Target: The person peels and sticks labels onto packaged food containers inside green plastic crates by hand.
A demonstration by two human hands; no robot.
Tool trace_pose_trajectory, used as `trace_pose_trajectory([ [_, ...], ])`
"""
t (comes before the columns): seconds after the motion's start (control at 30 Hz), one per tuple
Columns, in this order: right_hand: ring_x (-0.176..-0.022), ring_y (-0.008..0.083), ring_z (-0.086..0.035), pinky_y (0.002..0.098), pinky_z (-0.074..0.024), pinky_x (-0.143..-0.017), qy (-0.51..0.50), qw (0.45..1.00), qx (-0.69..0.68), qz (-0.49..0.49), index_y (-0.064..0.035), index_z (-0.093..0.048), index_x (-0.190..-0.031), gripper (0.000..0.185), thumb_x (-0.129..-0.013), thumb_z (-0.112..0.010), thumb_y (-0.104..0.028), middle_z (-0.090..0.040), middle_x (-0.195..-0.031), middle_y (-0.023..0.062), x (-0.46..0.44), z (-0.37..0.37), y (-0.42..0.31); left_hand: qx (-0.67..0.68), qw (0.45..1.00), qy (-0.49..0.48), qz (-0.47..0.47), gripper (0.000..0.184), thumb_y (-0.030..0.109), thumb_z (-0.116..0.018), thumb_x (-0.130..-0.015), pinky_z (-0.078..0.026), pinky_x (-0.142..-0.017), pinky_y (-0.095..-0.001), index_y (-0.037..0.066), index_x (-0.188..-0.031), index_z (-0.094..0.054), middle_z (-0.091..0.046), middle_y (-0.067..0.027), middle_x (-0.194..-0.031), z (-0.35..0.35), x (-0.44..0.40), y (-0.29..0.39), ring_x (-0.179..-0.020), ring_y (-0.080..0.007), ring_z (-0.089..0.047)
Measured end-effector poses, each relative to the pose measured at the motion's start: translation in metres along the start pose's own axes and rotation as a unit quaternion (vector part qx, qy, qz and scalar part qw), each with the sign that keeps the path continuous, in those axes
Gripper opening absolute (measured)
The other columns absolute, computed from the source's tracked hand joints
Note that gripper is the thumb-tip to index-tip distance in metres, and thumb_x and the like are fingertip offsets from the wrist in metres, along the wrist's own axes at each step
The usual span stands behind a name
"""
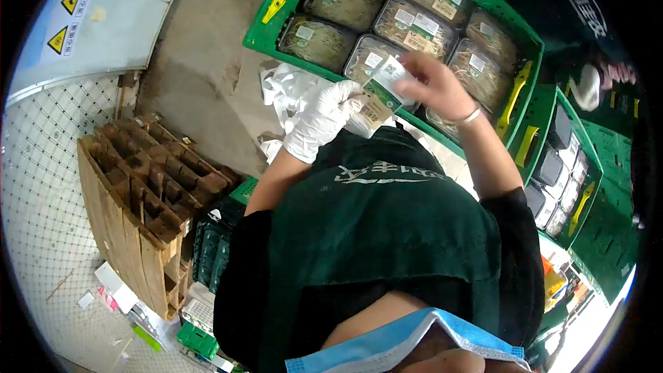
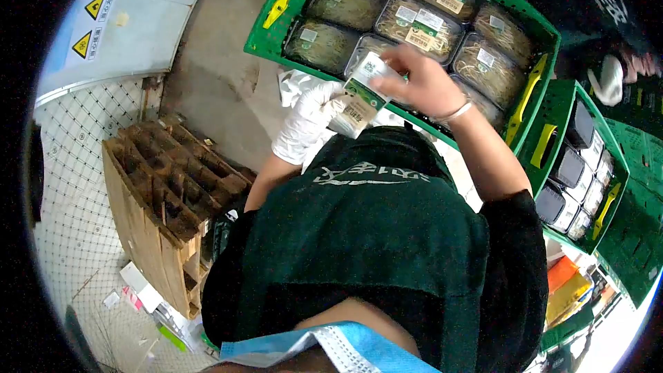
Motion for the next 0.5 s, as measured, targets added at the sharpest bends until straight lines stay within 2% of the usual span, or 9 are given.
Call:
trace_pose_trajectory([
  [0.07, -0.061, 0.0200, -0.053, 0.0303, -0.0427, -0.059, -0.057, 0.989, 0.111, -0.073, 0.0002, -0.055, -0.088, 0.030, -0.070, -0.064, -0.022, -0.055, -0.070, 0.0157, 0.010, 0.004, -0.019, -0.238, 0.970, -0.027, 0.039, 0.023, 0.005, -0.057, -0.075, -0.043, -0.072, -0.0260, -0.001, -0.097, -0.054, -0.059, -0.0113, -0.089, 0.001, 0.002, 0.028, -0.083, -0.0181, -0.055],
  [0.1, -0.056, 0.0209, -0.051, 0.0310, -0.0412, -0.055, -0.017, 0.998, 0.048, -0.022, 0.0007, -0.053, -0.081, 0.024, -0.069, -0.063, -0.018, -0.052, -0.064, 0.0160, 0.019, 0.002, -0.018, -0.240, 0.970, -0.026, 0.036, 0.023, 0.005, -0.057, -0.075, -0.043, -0.072, -0.0260, -0.001, -0.097, -0.054, -0.059, -0.0113, -0.089, -0.007, 0.002, 0.038, -0.083, -0.0181, -0.055],
  [0.17, -0.056, 0.0216, -0.052, 0.0304, -0.0414, -0.055, -0.030, 0.998, 0.049, -0.032, 0.0005, -0.054, -0.082, 0.021, -0.071, -0.061, -0.015, -0.052, -0.065, 0.0160, 0.031, 0.007, -0.020, -0.092, 0.991, 0.015, -0.092, 0.022, 0.004, -0.055, -0.075, -0.042, -0.072, -0.0250, 0.000, -0.097, -0.053, -0.059, -0.0102, -0.089, -0.030, 0.004, 0.050, -0.082, -0.0160, -0.055],
  [0.27, -0.056, 0.0245, -0.054, 0.0301, -0.0421, -0.054, -0.006, 0.999, 0.037, -0.008, 0.0001, -0.054, -0.084, 0.017, -0.073, -0.058, -0.012, -0.053, -0.065, 0.0155, 0.050, 0.011, -0.018, 0.056, 0.996, 0.050, -0.037, 0.016, 0.005, -0.056, -0.076, -0.043, -0.065, -0.0238, 0.000, -0.091, -0.054, -0.059, -0.0091, -0.079, -0.064, -0.003, 0.033, -0.072, -0.0130, -0.054],
  [0.3, -0.058, 0.0258, -0.055, 0.0304, -0.0433, -0.053, 0.051, 0.996, 0.068, -0.002, -0.0016, -0.056, -0.082, 0.014, -0.073, -0.059, -0.012, -0.055, -0.065, 0.0141, 0.057, 0.012, -0.015, -0.087, 0.992, 0.078, -0.044, 0.010, 0.008, -0.057, -0.077, -0.041, -0.057, -0.0253, -0.001, -0.079, -0.054, -0.057, -0.0083, -0.069, -0.071, -0.003, 0.039, -0.062, -0.0114, -0.050],
  [0.4, -0.059, 0.0248, -0.057, 0.0306, -0.0447, -0.054, 0.109, 0.988, 0.101, 0.038, -0.0044, -0.058, -0.080, 0.012, -0.071, -0.060, -0.012, -0.056, -0.065, 0.0122, 0.071, 0.028, 0.001, -0.222, 0.975, 0.006, 0.024, 0.022, 0.019, -0.063, -0.074, -0.042, -0.058, -0.0223, 0.000, -0.083, -0.056, -0.056, -0.0056, -0.071, -0.082, 0.001, 0.034, -0.065, -0.0085, -0.051],
  [0.43, -0.059, 0.0242, -0.057, 0.0311, -0.0454, -0.054, 0.176, 0.969, 0.161, 0.062, -0.0062, -0.059, -0.076, 0.010, -0.068, -0.061, -0.012, -0.057, -0.067, 0.0116, 0.074, 0.039, 0.016, -0.211, 0.976, -0.044, 0.043, 0.029, 0.024, -0.067, -0.071, -0.043, -0.057, -0.0239, 0.000, -0.079, -0.054, -0.055, -0.0067, -0.067, -0.091, 0.001, 0.055, -0.063, -0.0106, -0.051],
  [0.47, -0.060, 0.0245, -0.057, 0.0321, -0.0458, -0.055, 0.227, 0.951, 0.206, 0.047, -0.0064, -0.059, -0.074, 0.010, -0.067, -0.062, -0.012, -0.058, -0.069, 0.0114, 0.076, 0.062, 0.032, -0.170, 0.983, -0.029, -0.068, 0.027, 0.022, -0.067, -0.070, -0.043, -0.056, -0.0249, -0.002, -0.075, -0.054, -0.055, -0.0060, -0.064, -0.093, 0.006, 0.032, -0.061, -0.0127, -0.052],
  [0.5, -0.063, 0.0261, -0.058, 0.0327, -0.0462, -0.057, 0.251, 0.926, 0.280, 0.023, -0.0055, -0.057, -0.079, 0.014, -0.068, -0.061, -0.013, -0.058, -0.071, 0.0124, 0.074, 0.094, 0.044, -0.142, 0.985, -0.090, -0.043, 0.025, 0.018, -0.065, -0.070, -0.043, -0.057, -0.0257, -0.002, -0.080, -0.054, -0.056, -0.0081, -0.068, -0.093, 0.009, 0.027, -0.062, -0.0139, -0.053],
])
Point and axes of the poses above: each hand's wrist, its own x-axis away from the middle knuckle, its own z-axis out of the back of the hand, y = z × x, the point moved 1 cm from there along -x, towards the middle knuckle
